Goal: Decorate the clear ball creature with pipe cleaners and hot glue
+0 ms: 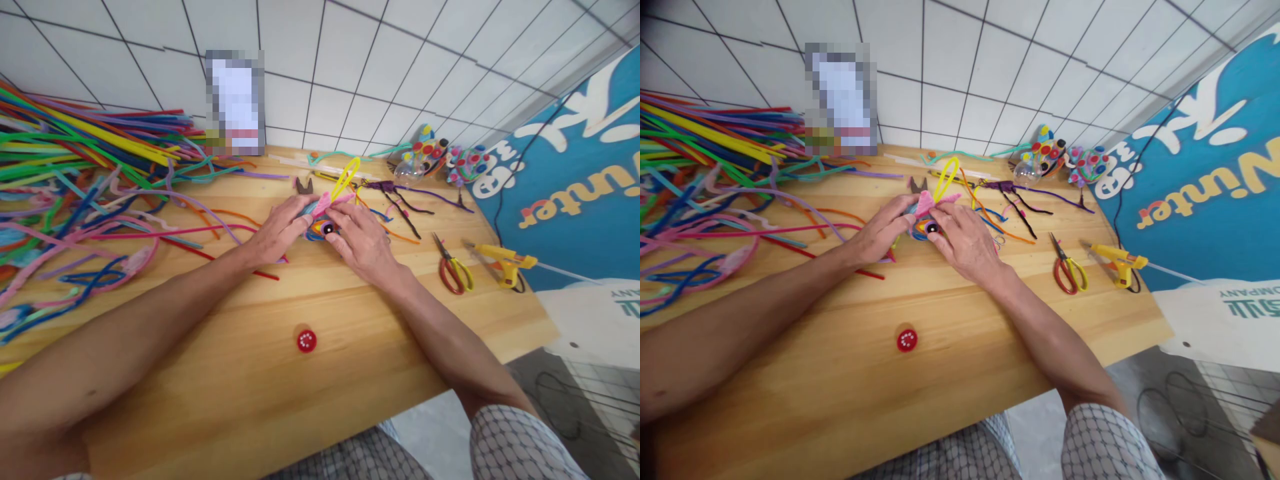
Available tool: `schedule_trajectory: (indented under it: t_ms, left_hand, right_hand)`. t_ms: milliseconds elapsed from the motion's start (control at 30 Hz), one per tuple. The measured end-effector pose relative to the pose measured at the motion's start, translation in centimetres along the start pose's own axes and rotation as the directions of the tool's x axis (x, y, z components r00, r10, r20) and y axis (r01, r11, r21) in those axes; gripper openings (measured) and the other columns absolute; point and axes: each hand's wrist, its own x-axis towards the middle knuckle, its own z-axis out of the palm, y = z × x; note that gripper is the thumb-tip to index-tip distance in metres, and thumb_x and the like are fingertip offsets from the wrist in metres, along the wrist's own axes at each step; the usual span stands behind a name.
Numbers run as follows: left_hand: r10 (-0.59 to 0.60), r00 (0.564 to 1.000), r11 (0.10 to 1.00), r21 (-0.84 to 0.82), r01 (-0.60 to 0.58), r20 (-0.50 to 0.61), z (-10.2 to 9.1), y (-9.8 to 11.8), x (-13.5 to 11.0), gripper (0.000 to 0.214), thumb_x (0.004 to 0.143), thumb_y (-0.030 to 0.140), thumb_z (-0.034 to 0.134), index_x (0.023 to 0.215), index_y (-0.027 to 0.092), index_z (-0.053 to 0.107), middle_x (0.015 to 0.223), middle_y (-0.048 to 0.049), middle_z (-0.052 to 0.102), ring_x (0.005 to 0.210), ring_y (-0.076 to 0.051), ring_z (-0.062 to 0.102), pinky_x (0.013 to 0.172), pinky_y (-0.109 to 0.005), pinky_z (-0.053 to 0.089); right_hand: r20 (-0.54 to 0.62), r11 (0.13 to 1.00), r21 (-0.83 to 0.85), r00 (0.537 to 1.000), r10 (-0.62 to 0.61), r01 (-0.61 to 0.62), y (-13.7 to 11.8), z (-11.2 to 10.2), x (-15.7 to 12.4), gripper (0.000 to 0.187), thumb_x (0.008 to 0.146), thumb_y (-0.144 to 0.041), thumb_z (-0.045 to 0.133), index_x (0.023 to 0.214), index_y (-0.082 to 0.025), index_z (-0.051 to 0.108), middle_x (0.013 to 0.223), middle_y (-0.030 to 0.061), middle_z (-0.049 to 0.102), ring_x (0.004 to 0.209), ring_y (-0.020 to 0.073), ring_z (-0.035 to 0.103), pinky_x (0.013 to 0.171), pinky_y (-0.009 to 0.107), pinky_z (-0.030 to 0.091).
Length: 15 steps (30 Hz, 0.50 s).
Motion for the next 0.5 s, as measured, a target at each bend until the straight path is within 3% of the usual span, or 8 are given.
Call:
schedule_trajectory:
  t_ms: [200, 400, 500]
  left_hand:
    - [-0.003, 1.000, 1.000, -0.013, 0.002, -0.009, 0.10, -0.17, 0.19, 0.047, 0.106, 0.045, 0.051, 0.147, 0.023, 0.062, 0.148, -0.0104, 0.069, 0.140, -0.031, 0.060, 0.126, -0.051, 0.043]
    - [-0.007, 1.000, 0.998, -0.070, 0.006, -0.012, -0.09, -0.03, 0.05, 0.046, 0.109, 0.045, 0.045, 0.147, 0.027, 0.063, 0.154, -0.0085, 0.066, 0.146, -0.031, 0.057, 0.130, -0.053, 0.041]
    - [-0.026, 1.000, 0.998, -0.056, 0.026, -0.012, -0.02, -0.09, 0.02, 0.048, 0.107, 0.045, 0.048, 0.148, 0.024, 0.062, 0.151, -0.0102, 0.067, 0.144, -0.032, 0.058, 0.129, -0.053, 0.042]
  right_hand:
    - [0.021, 0.999, 0.030, 0.999, 0.029, -0.029, 0.03, 0.15, -0.06, 0.043, 0.112, -0.046, 0.051, 0.146, -0.024, 0.065, 0.143, 0.0160, 0.072, 0.134, 0.0336, 0.067, 0.116, 0.059, 0.055]
    - [0.012, 1.000, 0.019, 1.000, 0.011, -0.012, -0.06, 0.14, -0.10, 0.042, 0.112, -0.045, 0.053, 0.145, -0.021, 0.066, 0.142, 0.0170, 0.072, 0.132, 0.0329, 0.068, 0.114, 0.056, 0.056]
    - [0.023, 1.000, 0.028, 1.000, 0.012, -0.013, -0.14, 0.13, -0.12, 0.043, 0.112, -0.045, 0.053, 0.146, -0.021, 0.065, 0.143, 0.0175, 0.072, 0.133, 0.0329, 0.068, 0.115, 0.056, 0.056]
